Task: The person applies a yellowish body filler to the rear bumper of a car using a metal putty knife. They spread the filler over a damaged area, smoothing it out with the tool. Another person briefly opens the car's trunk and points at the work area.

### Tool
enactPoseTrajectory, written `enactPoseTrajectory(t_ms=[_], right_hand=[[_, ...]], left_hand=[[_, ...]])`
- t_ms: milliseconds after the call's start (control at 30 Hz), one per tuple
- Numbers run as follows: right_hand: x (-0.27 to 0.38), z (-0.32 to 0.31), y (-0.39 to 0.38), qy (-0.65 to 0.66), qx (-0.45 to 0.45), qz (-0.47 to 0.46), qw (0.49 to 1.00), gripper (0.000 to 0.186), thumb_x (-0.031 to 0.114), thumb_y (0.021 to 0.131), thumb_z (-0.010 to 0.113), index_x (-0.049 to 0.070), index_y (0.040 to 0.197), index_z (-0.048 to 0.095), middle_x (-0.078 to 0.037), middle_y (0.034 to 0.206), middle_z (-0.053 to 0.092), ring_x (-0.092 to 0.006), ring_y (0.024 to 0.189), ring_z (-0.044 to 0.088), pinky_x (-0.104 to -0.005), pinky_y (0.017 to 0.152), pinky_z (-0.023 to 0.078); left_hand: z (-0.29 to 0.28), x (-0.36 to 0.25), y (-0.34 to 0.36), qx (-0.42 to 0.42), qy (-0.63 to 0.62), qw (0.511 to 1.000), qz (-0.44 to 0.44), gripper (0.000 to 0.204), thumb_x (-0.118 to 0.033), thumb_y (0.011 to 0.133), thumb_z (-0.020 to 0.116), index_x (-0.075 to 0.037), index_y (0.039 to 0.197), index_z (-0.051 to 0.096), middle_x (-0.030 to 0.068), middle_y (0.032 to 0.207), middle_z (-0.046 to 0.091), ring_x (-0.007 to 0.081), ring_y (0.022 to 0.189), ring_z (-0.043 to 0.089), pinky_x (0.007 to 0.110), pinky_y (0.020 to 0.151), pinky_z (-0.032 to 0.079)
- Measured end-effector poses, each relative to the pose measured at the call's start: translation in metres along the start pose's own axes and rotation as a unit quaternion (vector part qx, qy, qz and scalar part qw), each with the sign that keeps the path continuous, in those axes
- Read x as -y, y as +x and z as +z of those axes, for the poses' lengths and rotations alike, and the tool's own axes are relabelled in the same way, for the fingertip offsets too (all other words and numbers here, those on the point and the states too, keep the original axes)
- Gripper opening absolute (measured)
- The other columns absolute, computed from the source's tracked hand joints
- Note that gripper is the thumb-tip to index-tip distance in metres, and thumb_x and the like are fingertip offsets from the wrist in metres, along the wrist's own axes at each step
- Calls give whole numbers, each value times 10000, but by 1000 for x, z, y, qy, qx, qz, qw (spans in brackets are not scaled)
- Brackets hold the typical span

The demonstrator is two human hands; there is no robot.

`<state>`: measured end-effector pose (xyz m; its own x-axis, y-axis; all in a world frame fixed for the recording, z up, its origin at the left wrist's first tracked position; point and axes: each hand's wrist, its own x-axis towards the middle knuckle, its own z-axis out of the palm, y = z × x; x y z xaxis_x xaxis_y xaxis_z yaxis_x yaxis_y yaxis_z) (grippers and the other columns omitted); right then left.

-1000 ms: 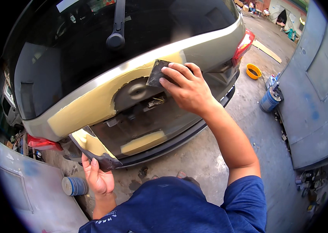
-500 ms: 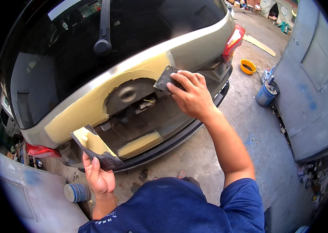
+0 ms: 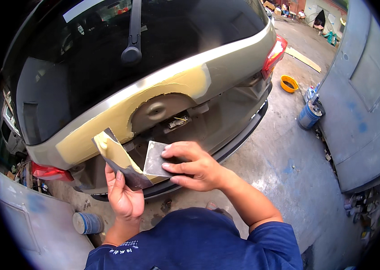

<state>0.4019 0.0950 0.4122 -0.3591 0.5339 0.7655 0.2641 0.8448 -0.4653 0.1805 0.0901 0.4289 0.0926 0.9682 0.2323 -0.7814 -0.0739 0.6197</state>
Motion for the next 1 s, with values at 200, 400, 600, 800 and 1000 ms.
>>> enactPoseTrajectory(t_ms=[200,400,600,800,1000], right_hand=[[-18,-7,42,-399,5,-64,915,234,129,774,618,108,1003,659,-42,1175,591,-202,1174,536,-453,1054,316],[-37,-2,82,-441,42,-129,887,293,112,789,596,145,1075,649,-24,1276,549,-208,1239,490,-472,1073,306],[-49,-4,91,-461,69,-124,876,326,124,788,589,157,1107,647,-7,1312,531,-185,1272,456,-471,1080,292],[-54,-32,81,-497,69,-85,861,350,151,761,594,137,1108,642,-24,1337,509,-195,1300,421,-500,1069,261],[-58,-67,72,-494,73,-43,865,382,128,723,612,126,1103,643,-23,1316,523,-206,1290,425,-469,1073,250]], left_hand=[[-24,-18,-4,-3,42,997,64,430,-41,937,472,-85,1356,387,101,1327,506,229,1206,516,410,1022,437],[-32,-23,-11,-11,43,998,48,452,-23,926,464,-66,1369,384,105,1342,495,234,1213,510,410,1029,428],[-36,-20,-14,-31,54,997,53,452,-24,925,460,-64,1370,383,105,1339,495,236,1209,511,409,1030,427],[-29,-12,-12,-44,57,997,41,446,-27,923,464,-60,1361,388,109,1319,507,234,1190,523,409,1019,435],[-21,-2,-8,-43,60,997,34,443,-23,922,465,-62,1357,392,110,1307,514,233,1180,528,409,1017,436]])
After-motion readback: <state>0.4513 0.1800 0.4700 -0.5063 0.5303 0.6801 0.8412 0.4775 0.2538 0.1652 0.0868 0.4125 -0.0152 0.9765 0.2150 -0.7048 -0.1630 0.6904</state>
